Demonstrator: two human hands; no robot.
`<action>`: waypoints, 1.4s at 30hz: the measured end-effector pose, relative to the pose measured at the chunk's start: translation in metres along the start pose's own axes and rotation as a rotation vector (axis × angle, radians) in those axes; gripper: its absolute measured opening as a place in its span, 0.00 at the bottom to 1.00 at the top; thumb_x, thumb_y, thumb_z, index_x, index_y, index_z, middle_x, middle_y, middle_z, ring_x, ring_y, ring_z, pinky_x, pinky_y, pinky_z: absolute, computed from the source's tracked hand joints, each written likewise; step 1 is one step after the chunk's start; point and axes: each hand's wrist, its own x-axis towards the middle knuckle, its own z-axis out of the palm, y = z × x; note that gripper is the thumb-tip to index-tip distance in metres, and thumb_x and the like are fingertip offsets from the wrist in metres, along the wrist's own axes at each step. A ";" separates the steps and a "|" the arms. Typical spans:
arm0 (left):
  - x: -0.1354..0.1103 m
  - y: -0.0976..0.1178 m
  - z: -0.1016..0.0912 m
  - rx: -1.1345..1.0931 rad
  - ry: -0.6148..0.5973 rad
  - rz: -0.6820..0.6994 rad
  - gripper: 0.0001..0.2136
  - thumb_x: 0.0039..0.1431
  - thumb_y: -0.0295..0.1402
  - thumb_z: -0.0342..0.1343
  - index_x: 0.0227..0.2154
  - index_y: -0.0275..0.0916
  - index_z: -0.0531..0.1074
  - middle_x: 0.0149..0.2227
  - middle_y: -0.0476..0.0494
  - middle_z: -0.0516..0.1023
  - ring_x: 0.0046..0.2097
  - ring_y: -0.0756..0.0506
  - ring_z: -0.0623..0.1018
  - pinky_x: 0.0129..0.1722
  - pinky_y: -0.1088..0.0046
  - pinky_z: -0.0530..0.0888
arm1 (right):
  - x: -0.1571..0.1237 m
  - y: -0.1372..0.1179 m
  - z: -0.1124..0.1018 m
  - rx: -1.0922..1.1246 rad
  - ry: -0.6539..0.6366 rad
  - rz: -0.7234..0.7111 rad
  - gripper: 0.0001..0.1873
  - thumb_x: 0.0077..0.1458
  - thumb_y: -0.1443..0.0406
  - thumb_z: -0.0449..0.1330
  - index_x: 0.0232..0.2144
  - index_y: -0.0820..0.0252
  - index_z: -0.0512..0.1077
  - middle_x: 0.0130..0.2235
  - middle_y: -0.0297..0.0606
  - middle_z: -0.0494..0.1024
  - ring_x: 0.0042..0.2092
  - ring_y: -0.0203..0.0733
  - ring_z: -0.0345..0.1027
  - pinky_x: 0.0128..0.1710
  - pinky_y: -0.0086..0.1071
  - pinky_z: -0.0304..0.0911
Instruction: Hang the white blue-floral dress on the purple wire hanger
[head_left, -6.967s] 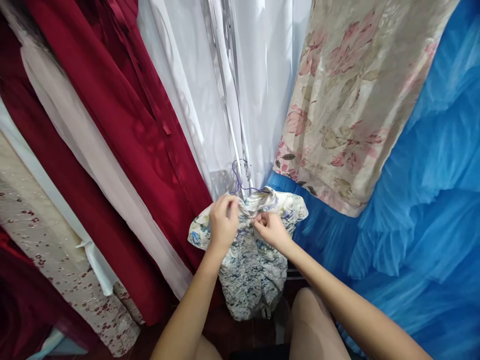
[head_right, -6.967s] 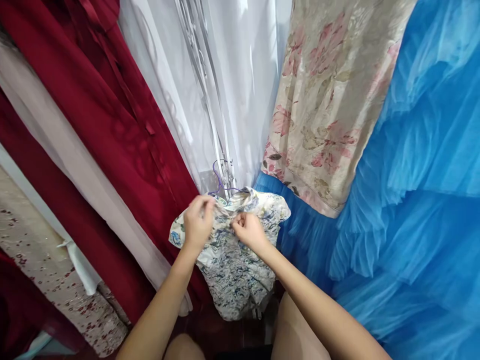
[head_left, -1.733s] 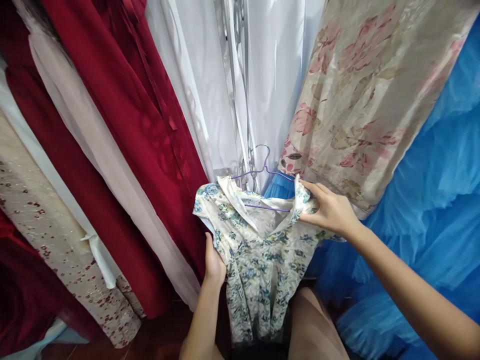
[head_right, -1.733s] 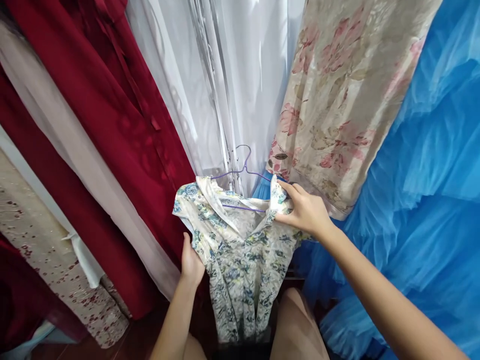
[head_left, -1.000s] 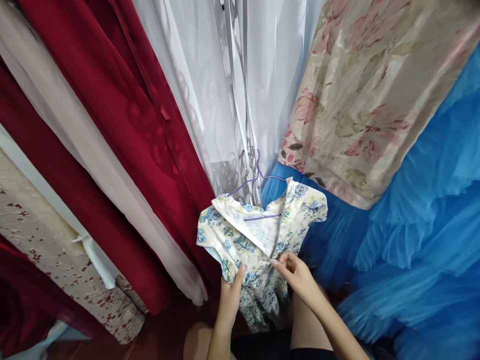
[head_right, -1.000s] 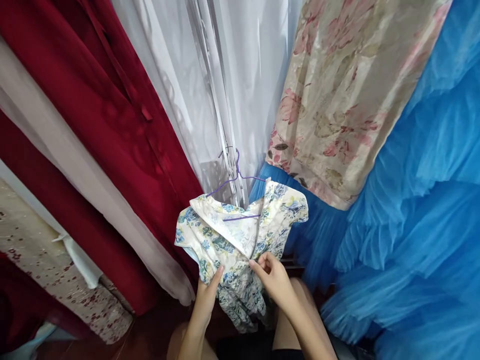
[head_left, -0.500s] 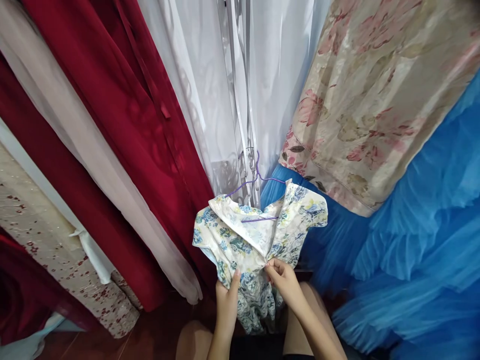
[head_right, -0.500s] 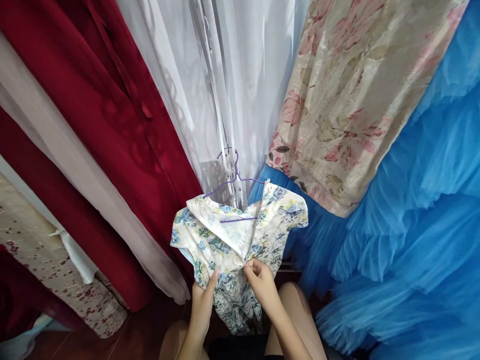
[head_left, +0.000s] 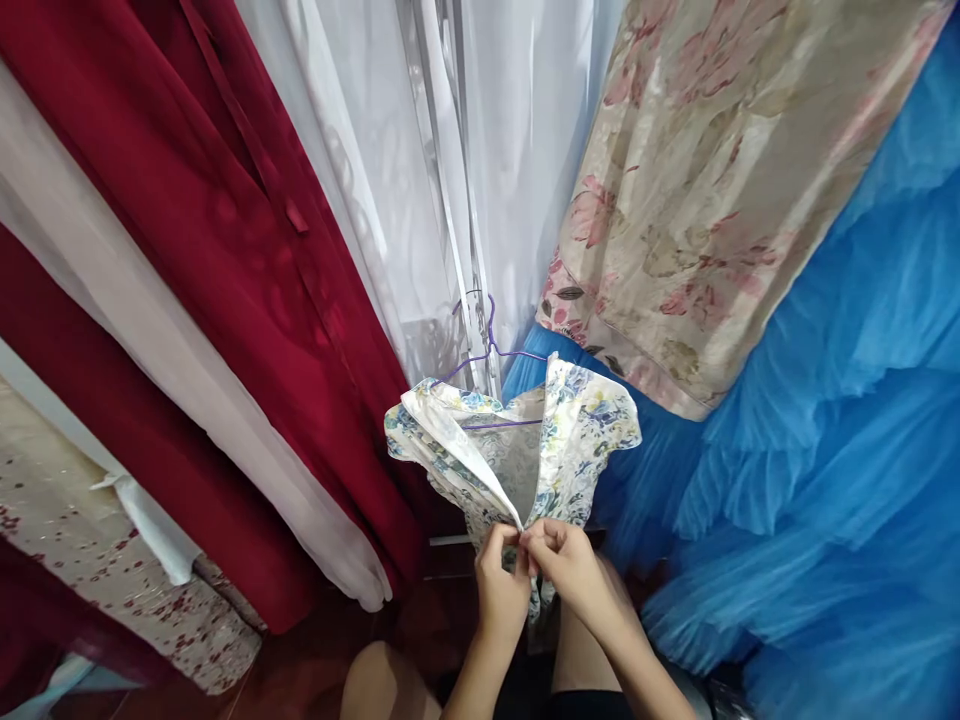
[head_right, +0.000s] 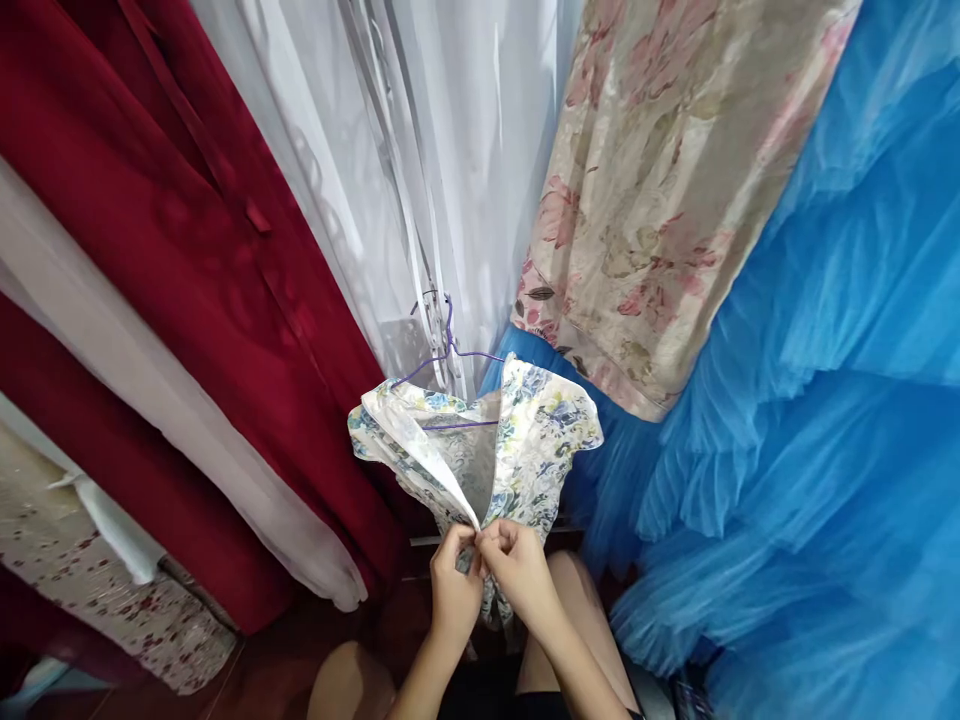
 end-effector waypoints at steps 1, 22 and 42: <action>0.001 -0.001 -0.001 0.023 -0.018 0.042 0.06 0.62 0.27 0.51 0.29 0.40 0.66 0.29 0.47 0.71 0.33 0.47 0.72 0.36 0.72 0.69 | 0.006 -0.007 -0.002 -0.001 0.018 -0.003 0.12 0.52 0.62 0.59 0.19 0.59 0.67 0.16 0.31 0.70 0.18 0.33 0.58 0.22 0.28 0.53; 0.105 0.083 -0.070 0.121 -0.035 0.308 0.16 0.69 0.34 0.49 0.57 0.42 0.66 0.39 0.44 0.77 0.39 0.46 0.76 0.43 0.69 0.72 | 0.077 -0.142 0.009 0.103 0.065 -0.330 0.08 0.48 0.62 0.61 0.23 0.61 0.71 0.15 0.27 0.66 0.18 0.30 0.53 0.20 0.26 0.47; 0.216 0.006 -0.148 -0.803 0.602 -0.460 0.10 0.61 0.28 0.54 0.24 0.38 0.64 0.23 0.51 0.68 0.28 0.51 0.72 0.37 0.74 0.72 | 0.068 -0.078 0.009 -0.291 0.038 -0.384 0.09 0.51 0.64 0.57 0.21 0.58 0.64 0.18 0.26 0.62 0.22 0.32 0.54 0.23 0.28 0.48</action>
